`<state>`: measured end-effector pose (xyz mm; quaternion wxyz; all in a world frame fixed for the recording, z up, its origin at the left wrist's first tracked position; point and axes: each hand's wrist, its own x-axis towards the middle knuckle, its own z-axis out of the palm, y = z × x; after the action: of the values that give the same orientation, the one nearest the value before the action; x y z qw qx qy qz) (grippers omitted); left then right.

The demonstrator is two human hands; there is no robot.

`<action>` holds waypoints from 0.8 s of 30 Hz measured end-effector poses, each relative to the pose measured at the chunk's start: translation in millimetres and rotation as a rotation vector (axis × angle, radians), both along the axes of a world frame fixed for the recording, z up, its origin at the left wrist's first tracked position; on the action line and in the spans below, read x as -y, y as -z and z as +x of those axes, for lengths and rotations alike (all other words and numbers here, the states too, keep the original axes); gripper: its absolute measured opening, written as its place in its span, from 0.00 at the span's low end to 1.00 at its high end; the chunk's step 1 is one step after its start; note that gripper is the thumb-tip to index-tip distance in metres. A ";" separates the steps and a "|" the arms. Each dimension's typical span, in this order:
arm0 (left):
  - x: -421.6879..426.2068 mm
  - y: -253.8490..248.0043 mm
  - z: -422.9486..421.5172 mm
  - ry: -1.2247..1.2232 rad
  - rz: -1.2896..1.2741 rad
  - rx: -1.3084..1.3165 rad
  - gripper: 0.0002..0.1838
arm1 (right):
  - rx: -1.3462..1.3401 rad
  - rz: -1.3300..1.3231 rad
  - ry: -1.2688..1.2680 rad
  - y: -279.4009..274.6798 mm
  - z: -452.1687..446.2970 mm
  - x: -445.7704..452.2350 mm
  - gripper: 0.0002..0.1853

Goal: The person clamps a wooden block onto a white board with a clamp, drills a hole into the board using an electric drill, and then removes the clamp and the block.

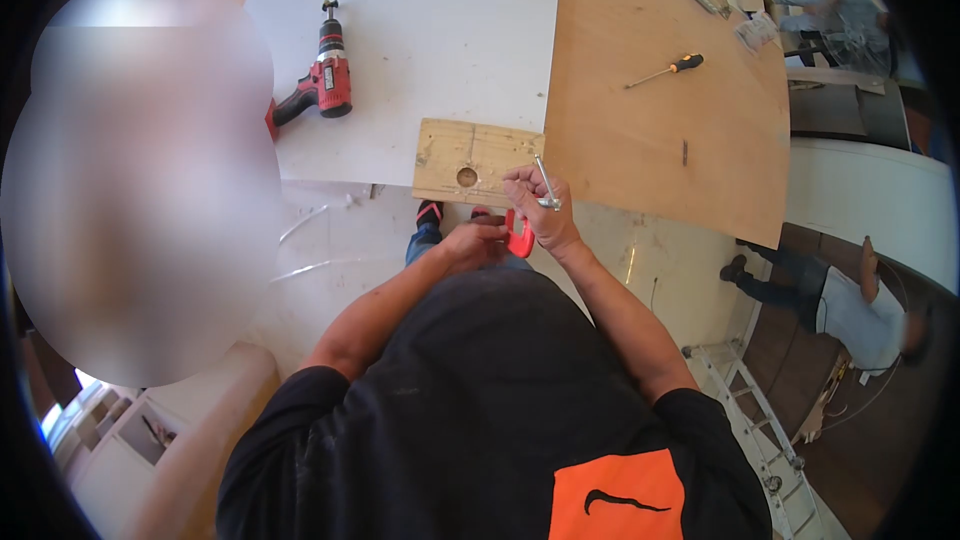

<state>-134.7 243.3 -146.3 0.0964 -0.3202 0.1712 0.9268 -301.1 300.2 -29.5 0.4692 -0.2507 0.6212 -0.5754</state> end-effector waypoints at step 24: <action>1.8 25.0 -14.0 -0.278 -0.016 0.017 0.14 | -0.167 0.029 -0.078 6.8 -8.4 25.9 0.14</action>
<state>-148.7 241.6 -171.4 -0.0340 -0.3494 0.1316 0.9270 -309.6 274.4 -36.3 0.4415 -0.3149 0.6561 -0.5249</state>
